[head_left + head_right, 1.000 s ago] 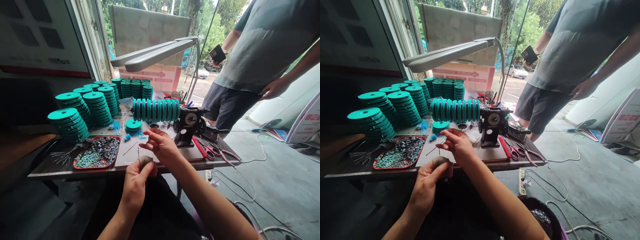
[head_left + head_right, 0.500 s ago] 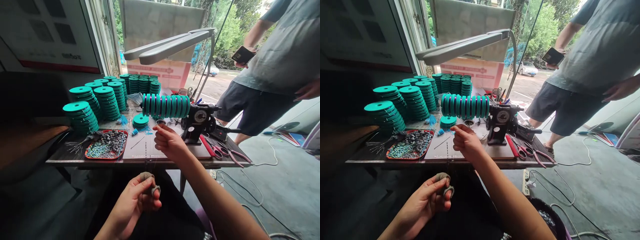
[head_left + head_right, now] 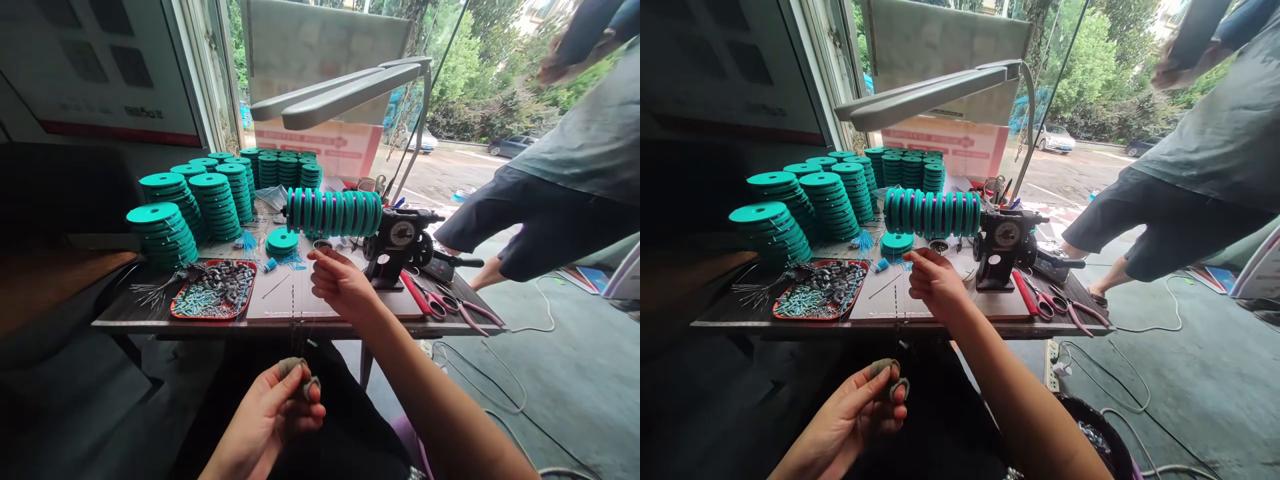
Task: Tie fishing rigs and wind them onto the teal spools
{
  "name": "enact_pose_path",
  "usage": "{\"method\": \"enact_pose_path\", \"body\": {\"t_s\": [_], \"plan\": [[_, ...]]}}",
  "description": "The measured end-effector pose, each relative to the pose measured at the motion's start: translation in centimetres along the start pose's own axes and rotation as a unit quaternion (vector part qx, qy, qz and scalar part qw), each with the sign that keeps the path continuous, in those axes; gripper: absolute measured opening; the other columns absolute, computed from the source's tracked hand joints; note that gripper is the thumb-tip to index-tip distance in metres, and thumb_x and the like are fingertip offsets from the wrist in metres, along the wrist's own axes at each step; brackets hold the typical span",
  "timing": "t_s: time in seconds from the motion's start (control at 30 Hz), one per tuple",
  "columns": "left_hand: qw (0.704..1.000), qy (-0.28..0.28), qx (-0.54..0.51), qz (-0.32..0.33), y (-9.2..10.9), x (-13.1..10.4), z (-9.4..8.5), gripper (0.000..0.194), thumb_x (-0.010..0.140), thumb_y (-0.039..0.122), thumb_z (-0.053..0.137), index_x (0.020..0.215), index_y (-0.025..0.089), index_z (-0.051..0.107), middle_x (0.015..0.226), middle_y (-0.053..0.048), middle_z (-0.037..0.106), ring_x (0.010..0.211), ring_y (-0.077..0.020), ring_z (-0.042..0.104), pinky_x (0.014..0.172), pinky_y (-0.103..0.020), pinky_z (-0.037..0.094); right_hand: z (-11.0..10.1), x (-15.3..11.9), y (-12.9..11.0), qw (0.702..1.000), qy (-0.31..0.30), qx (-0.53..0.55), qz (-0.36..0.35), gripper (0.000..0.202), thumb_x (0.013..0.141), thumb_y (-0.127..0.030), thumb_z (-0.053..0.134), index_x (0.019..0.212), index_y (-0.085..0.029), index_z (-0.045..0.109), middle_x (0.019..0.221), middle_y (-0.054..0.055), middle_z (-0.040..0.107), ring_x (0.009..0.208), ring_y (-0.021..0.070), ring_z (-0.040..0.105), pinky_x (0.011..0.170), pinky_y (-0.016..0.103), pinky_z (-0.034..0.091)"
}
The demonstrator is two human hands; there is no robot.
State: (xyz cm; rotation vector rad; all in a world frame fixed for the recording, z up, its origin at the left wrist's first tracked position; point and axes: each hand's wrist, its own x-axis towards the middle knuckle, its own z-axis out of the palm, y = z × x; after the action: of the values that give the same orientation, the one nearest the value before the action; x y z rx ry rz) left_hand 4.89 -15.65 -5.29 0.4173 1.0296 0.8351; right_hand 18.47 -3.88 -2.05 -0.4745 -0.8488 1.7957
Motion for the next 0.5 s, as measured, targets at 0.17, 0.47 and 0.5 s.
{"method": "enact_pose_path", "body": {"t_s": [0.17, 0.47, 0.5], "plan": [[1.000, -0.002, -0.016, -0.014, -0.33, -0.12, -0.46, 0.013, 0.072, 0.026, 0.065, 0.077, 0.015, 0.061, 0.065, -0.003, 0.067, 0.057, -0.0134, 0.064, 0.056, -0.022, 0.048, -0.02, 0.15, -0.02, 1.000, -0.002, -0.002, -0.004, 0.010, 0.074, -0.023, 0.061, 0.070, -0.015, 0.056, 0.044, -0.012, 0.016, 0.039, 0.0033, 0.010, 0.035, 0.013, 0.013], [0.999, -0.002, -0.028, -0.030, -0.26, -0.56, -0.36, 0.013, 0.068, 0.025, 0.069, 0.073, 0.014, 0.063, 0.062, -0.004, 0.067, 0.054, -0.0139, 0.063, 0.054, -0.023, 0.048, -0.11, 0.20, 0.08, 1.000, -0.006, 0.002, -0.010, 0.009, 0.074, -0.022, 0.061, 0.070, -0.015, 0.056, 0.044, -0.011, 0.017, 0.039, 0.0033, 0.011, 0.036, 0.014, 0.012], [0.999, -0.002, -0.027, -0.031, -0.25, -0.57, -0.37, 0.013, 0.068, 0.025, 0.069, 0.072, 0.014, 0.063, 0.062, -0.004, 0.067, 0.054, -0.0140, 0.063, 0.054, -0.023, 0.048, -0.14, 0.22, 0.09, 1.000, -0.007, 0.002, -0.010, 0.009, 0.074, -0.022, 0.061, 0.070, -0.015, 0.056, 0.044, -0.011, 0.017, 0.039, 0.0032, 0.011, 0.036, 0.014, 0.012]]}}
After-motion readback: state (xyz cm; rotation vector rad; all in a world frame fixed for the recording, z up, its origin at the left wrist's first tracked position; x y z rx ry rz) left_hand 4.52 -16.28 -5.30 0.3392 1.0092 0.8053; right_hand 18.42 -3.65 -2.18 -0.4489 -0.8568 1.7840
